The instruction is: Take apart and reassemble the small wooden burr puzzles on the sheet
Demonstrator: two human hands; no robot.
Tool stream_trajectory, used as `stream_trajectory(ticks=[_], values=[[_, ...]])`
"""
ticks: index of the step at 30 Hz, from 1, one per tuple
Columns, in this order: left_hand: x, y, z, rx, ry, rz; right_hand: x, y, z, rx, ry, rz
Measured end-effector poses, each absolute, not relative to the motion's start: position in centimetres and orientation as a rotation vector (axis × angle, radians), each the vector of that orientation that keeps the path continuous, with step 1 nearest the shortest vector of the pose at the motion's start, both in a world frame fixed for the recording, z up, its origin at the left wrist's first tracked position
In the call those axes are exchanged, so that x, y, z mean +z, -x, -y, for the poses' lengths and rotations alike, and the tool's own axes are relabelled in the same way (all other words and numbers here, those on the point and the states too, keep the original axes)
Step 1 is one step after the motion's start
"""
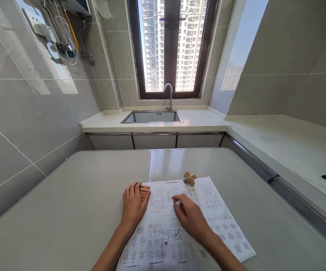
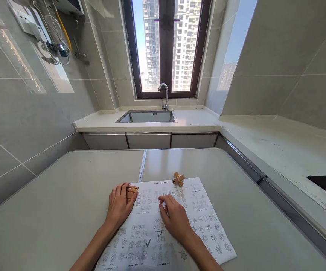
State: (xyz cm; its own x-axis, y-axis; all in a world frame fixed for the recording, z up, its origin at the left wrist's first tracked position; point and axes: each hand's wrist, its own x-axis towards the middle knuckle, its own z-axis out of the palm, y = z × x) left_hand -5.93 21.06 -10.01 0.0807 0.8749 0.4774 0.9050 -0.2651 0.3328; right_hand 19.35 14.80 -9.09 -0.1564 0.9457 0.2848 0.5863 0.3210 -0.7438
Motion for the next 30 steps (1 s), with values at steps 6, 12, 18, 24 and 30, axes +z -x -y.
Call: stream_trajectory(ticks=[6, 12, 18, 24, 30], values=[[-8.3, 4.2, -19.2, -1.049, 2.556, 1.661, -8.9, -19.3, -14.8, 0.623, 1.357, 1.849], [-7.1, 1.9, -16.8, -0.892, 3.025, 1.438, -8.7, -19.4, -14.8, 0.607, 1.337, 1.862], [-6.9, 1.6, -16.3, -0.764, 3.072, 1.281, -8.9, -19.4, -14.8, 0.623, 1.328, 1.864], [-6.9, 1.7, -16.4, -0.761, 3.061, 1.283, -9.3, -19.3, -15.0, 0.621, 1.338, 1.826], [-6.9, 1.7, -16.4, -0.753, 3.057, 1.282, -9.9, -19.4, -15.2, 0.598, 1.351, 1.715]])
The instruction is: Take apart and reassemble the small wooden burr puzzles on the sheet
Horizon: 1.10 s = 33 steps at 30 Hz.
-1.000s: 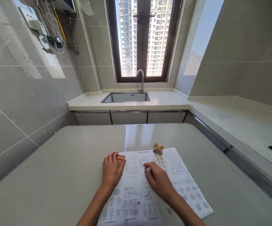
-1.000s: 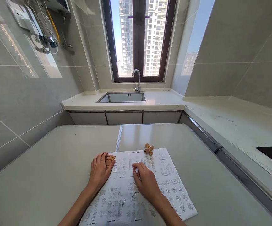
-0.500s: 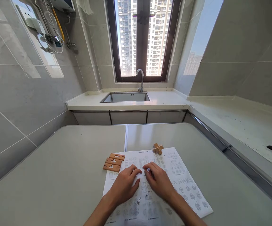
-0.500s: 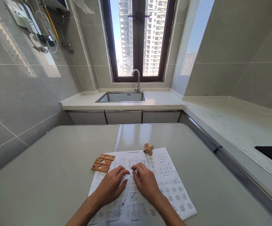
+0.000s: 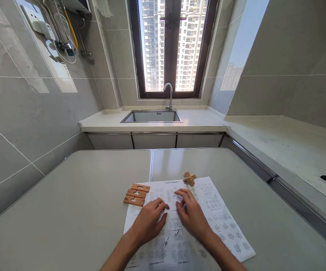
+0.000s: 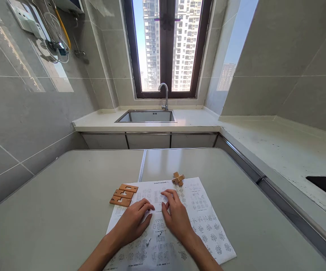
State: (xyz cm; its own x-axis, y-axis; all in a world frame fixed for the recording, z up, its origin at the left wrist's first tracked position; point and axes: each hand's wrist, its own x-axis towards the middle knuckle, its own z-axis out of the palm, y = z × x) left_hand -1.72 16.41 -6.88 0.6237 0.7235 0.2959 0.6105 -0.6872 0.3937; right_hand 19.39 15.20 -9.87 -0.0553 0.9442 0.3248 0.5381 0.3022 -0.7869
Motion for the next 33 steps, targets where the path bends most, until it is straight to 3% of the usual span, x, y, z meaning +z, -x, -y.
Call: stream_trajectory(ticks=[9, 33], values=[[-6.9, 1.8, -16.5, 0.614, -2.579, -1.090, -10.5, -20.1, -15.7, 0.352, 1.444, 1.587], [-7.1, 1.7, -16.4, 0.564, -2.600, -1.112, -11.4, -21.1, -17.3, 0.367, 1.582, 1.649]])
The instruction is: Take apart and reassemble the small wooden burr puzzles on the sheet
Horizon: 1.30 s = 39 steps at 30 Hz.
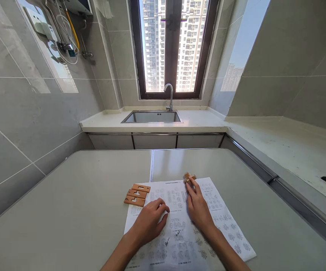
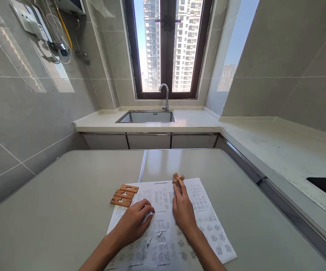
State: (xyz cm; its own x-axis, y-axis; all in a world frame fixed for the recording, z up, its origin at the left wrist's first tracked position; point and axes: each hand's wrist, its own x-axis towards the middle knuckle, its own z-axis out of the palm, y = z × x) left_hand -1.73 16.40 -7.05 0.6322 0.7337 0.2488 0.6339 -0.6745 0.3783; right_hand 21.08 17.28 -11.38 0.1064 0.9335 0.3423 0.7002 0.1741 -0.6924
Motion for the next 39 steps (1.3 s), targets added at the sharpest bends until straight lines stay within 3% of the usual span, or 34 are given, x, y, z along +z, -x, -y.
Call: stream_trajectory(ticks=[39], values=[[-6.8, 1.8, -16.5, 0.527, -2.585, -1.118, -10.9, -21.4, -17.1, 0.247, 1.421, 1.544]])
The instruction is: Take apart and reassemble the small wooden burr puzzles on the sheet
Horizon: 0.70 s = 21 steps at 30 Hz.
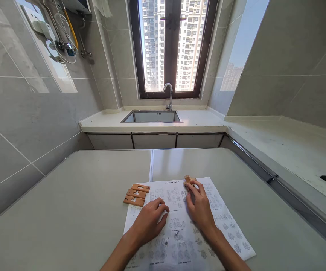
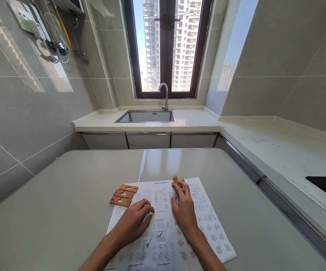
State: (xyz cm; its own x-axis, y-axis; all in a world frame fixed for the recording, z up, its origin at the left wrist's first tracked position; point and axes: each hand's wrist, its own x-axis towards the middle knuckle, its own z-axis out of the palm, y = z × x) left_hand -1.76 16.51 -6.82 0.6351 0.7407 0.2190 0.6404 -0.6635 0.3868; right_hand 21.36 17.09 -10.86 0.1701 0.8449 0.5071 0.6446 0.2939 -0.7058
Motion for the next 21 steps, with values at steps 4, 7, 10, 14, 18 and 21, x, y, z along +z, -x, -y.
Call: stream_trajectory(ticks=[4, 7, 10, 14, 18, 21], values=[[-6.6, 1.7, -16.4, 0.567, -2.536, -1.105, -10.6, -21.2, -16.7, 0.250, 1.398, 1.553], [-6.2, 1.6, -16.2, 0.615, -2.424, -1.124, -10.4, -20.8, -16.4, 0.257, 1.361, 1.588], [-6.1, 1.4, -16.2, 0.686, -2.231, -1.177, -9.9, -20.3, -15.9, 0.268, 1.281, 1.621], [-6.8, 1.2, -16.9, 0.839, -1.786, -1.175, -9.2, -19.6, -15.1, 0.269, 1.106, 1.689], [-7.4, 1.1, -17.7, 0.900, -1.287, -0.994, -8.9, -19.0, -14.2, 0.331, 0.922, 1.793], [-6.8, 1.1, -17.7, 0.833, -1.090, -0.844, -8.9, -18.5, -13.6, 0.386, 0.822, 1.853]])
